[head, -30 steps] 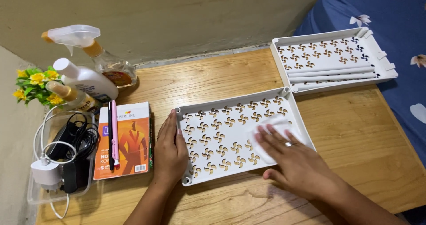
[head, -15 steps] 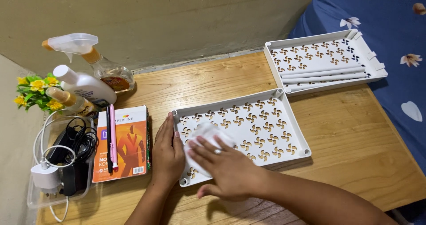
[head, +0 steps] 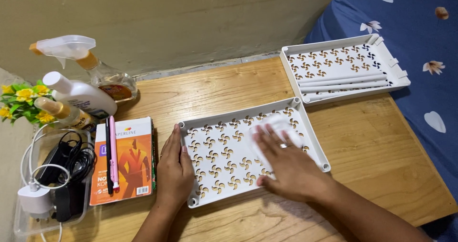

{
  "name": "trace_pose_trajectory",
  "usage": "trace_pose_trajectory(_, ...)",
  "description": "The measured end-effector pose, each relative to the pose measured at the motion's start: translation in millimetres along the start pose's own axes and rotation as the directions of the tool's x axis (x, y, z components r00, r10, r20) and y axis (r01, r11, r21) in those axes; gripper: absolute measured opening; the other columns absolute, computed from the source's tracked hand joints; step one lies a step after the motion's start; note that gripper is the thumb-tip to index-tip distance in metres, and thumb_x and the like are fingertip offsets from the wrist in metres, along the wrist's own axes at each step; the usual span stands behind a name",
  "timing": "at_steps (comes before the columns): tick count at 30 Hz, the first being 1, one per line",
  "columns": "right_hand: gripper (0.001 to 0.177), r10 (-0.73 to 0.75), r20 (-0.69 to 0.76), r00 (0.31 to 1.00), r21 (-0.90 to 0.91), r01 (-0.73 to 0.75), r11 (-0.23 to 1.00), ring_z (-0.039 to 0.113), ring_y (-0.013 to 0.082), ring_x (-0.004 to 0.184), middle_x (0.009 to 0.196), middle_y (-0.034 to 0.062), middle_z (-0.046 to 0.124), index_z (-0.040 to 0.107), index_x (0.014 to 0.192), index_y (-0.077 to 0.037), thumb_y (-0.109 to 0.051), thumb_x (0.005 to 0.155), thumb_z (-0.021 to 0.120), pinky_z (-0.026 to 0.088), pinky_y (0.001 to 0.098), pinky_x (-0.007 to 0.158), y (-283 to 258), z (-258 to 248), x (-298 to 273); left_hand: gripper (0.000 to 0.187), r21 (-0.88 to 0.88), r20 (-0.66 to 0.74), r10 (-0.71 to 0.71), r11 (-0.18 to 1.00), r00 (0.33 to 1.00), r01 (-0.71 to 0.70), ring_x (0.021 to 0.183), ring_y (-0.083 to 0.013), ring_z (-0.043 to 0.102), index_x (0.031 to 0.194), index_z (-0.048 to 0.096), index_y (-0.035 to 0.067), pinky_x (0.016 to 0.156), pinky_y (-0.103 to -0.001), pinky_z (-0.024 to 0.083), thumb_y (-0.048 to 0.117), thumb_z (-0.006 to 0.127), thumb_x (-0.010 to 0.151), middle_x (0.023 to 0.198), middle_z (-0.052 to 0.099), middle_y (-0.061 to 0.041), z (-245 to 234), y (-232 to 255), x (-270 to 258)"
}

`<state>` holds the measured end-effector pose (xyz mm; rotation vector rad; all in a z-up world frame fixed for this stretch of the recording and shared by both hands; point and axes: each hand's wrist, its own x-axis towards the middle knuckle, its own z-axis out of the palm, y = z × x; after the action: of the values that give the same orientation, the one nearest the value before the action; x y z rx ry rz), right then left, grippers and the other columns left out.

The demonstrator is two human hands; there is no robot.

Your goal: The user is assembling a two-tier white plastic rack on a wooden table.

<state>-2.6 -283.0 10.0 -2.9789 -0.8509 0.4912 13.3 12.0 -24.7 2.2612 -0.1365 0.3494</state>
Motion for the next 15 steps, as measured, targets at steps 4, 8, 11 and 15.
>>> trace_pose_trajectory(4,0.111,0.176,0.137,0.975,-0.013,-0.176,0.984,-0.013,0.0269,0.157,0.170,0.0125,-0.012,-0.010,0.159,-0.005,-0.086,0.086,0.011,-0.004,0.0441,0.125,8,-15,-6,0.054,0.020,-0.025,0.020,1.000,0.999,-0.019,0.135,-0.0401,0.055,0.152,0.043,-0.001,0.109,-0.044,0.045,0.006,0.047,0.099,0.144,0.057,-0.027,3,-2,-1)
trace_pose_trajectory(8,0.116,0.107,0.095,0.990,0.076,-0.114,0.991,-0.015,0.0286,0.155,0.172,0.0166,-0.015,-0.012,0.159,-0.002,-0.087,0.083,0.006,-0.005,0.0465,0.122,-7,-16,9,0.054,0.022,-0.028,0.020,1.000,0.999,-0.020,0.136,-0.0407,0.054,0.152,0.043,-0.003,0.110,-0.045,0.043,0.004,0.047,0.098,0.144,0.057,-0.028,3,1,1)
trace_pose_trajectory(11,0.119,-0.014,0.064,0.998,0.178,0.002,0.984,-0.012,0.0285,0.158,0.172,0.0166,-0.012,-0.008,0.161,-0.001,-0.089,0.081,0.005,-0.005,0.0482,0.124,-31,-19,28,0.055,0.014,-0.028,0.003,1.000,1.000,-0.003,0.135,-0.0399,0.055,0.152,0.044,-0.002,0.110,-0.045,0.044,0.004,0.047,0.098,0.143,0.058,-0.027,2,3,2)
trace_pose_trajectory(15,0.120,-0.161,0.048,0.986,0.163,0.151,0.975,-0.009,0.0316,0.158,0.171,0.0191,-0.007,-0.003,0.161,0.000,-0.090,0.082,0.007,-0.004,0.0524,0.124,-70,-18,63,0.055,-0.009,-0.025,-0.004,1.000,1.000,0.003,0.134,-0.0394,0.056,0.153,0.043,-0.001,0.109,-0.045,0.045,0.004,0.047,0.098,0.142,0.058,-0.027,2,1,0)
